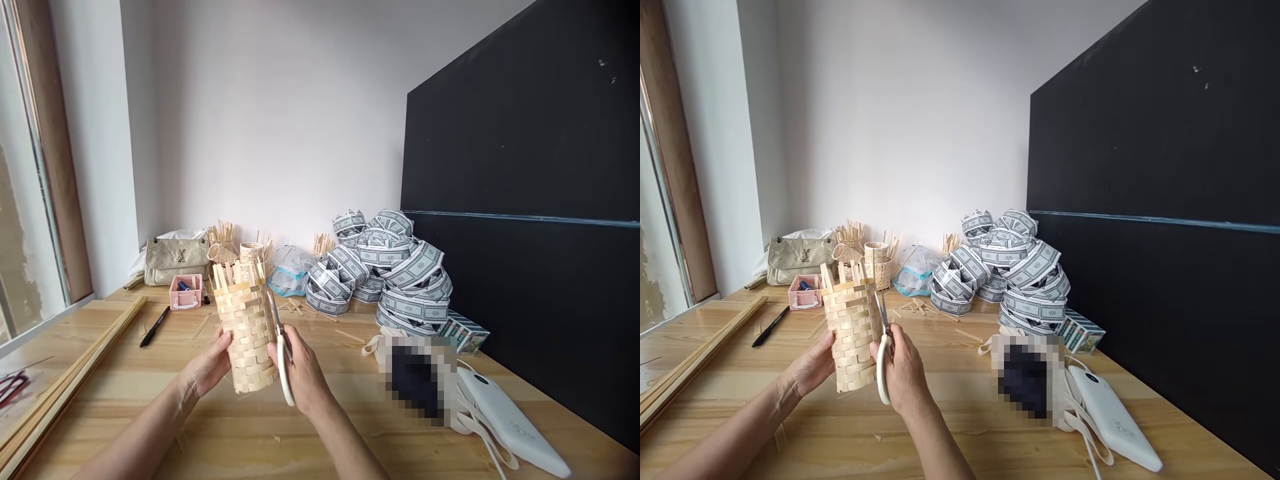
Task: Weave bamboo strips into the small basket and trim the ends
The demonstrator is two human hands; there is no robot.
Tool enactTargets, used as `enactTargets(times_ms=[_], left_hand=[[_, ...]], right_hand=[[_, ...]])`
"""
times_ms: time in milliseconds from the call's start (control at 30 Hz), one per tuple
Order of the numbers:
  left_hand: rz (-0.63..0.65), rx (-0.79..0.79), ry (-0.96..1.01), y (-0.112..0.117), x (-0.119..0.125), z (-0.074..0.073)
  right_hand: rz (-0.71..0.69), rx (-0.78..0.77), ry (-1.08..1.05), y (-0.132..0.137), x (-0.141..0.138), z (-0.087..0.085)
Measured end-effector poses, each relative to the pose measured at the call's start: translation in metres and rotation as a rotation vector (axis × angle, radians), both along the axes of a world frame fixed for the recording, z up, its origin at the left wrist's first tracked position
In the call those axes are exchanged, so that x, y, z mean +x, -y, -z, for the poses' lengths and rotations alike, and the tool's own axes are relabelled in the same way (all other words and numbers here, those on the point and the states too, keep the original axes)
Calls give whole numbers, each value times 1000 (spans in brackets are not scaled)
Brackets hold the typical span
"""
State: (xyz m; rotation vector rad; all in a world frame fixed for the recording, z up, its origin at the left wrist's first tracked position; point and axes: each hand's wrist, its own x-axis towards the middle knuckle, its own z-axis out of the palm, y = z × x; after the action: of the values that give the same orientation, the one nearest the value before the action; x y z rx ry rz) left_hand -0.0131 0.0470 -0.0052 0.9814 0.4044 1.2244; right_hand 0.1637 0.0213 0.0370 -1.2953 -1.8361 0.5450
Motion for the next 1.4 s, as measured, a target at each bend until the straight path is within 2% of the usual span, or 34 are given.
enactTargets(times_ms=[100, 167, 333, 433, 533, 933, 1233, 1400], left_hand=[[54, -6, -6, 0, -2, 3], [26, -17, 4, 1, 1, 2], [-158, -24, 43, 2, 11, -4], [-258, -11, 64, 1, 14, -8], [-331, -22, 78, 2, 17, -10], [-482, -9, 123, 3, 24, -12], [-474, -43, 146, 5, 25, -12], [-530, -36, 142, 3, 24, -13]], right_hand=[[-26, 3, 1, 1, 0, -1], [11, 11, 24, 3, 0, -1], [171, 97, 240, 18, -2, -4], [199, 122, 411, 25, -8, -7], [208, 142, 495, 25, -15, -8], [247, 70, 582, 12, -32, -15], [232, 55, 589, 7, -38, -22], [234, 58, 612, 10, -37, -22]])
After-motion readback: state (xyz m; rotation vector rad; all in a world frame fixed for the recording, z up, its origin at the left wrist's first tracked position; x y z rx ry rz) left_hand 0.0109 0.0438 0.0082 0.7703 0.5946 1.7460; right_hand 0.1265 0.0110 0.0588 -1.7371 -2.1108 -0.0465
